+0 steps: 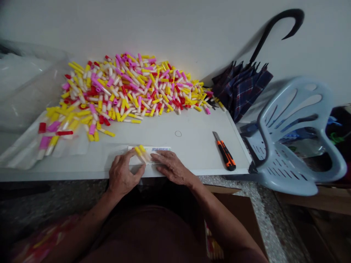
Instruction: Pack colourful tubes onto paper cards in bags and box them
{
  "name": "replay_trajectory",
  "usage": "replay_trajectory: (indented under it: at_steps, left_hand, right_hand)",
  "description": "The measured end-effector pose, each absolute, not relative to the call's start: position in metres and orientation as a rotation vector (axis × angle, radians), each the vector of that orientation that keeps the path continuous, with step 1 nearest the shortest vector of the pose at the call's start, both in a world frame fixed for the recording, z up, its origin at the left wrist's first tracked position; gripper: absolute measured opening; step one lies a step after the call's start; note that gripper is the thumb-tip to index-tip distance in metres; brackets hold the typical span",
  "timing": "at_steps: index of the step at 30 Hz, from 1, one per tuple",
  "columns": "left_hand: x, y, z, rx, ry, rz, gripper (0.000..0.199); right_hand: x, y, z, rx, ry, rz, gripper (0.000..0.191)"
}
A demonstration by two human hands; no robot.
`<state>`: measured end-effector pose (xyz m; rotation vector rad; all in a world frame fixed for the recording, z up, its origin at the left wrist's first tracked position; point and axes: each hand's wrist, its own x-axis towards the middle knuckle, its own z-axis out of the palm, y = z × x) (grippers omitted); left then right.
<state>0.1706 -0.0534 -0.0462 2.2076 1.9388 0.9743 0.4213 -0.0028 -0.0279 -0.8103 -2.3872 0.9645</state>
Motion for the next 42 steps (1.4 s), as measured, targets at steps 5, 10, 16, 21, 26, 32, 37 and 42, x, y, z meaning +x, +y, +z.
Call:
replay_trajectory:
  at_steps: [5, 10, 16, 21, 26, 32, 37, 42]
  left_hand:
    - [0.173, -0.054, -0.044, 2.211, 1.964, 0.91, 0.069]
    - [0.168, -0.052, -0.043, 2.218, 1.954, 0.826, 0.068]
    - [0.161, -0.052, -0.042, 2.162, 1.915, 0.883, 0.066]
    - [0.163, -0.052, -0.047, 2.184, 1.956, 0.948, 0.064]
    - [0.159, -0.05, -0.051, 2.166, 1.91, 0.981, 0.063]
    - [0.157, -0.05, -0.049, 2.092, 1.91, 1.03, 0.06]
    - [0.157, -0.05, -0.05, 2.064, 1.887, 1.042, 0.061]
    - [0.155, -0.048, -0.048, 2.073, 1.867, 1.012, 0.06]
  right_hand:
    - [0.422, -0.002, -0.026, -0.759, -2.476, 0.951, 0.064]
    - [0.424, -0.001, -0.026, -0.764, -2.524, 0.938, 0.066]
    - [0.423, 0.005, -0.03, -0.658, -2.545, 0.864, 0.066]
    - [0.413, 0.008, -0.032, -0.602, -2.602, 0.822, 0.069]
    - [0.404, 0.01, -0.034, -0.608, -2.631, 0.777, 0.07]
    - [0.405, 0.012, -0.032, -0.598, -2.628, 0.819, 0.069]
    - [0.408, 0.015, -0.031, -0.596, -2.582, 0.913, 0.069]
    - [0.406, 0.015, -0.032, -0.59, -2.683, 0.814, 0.066]
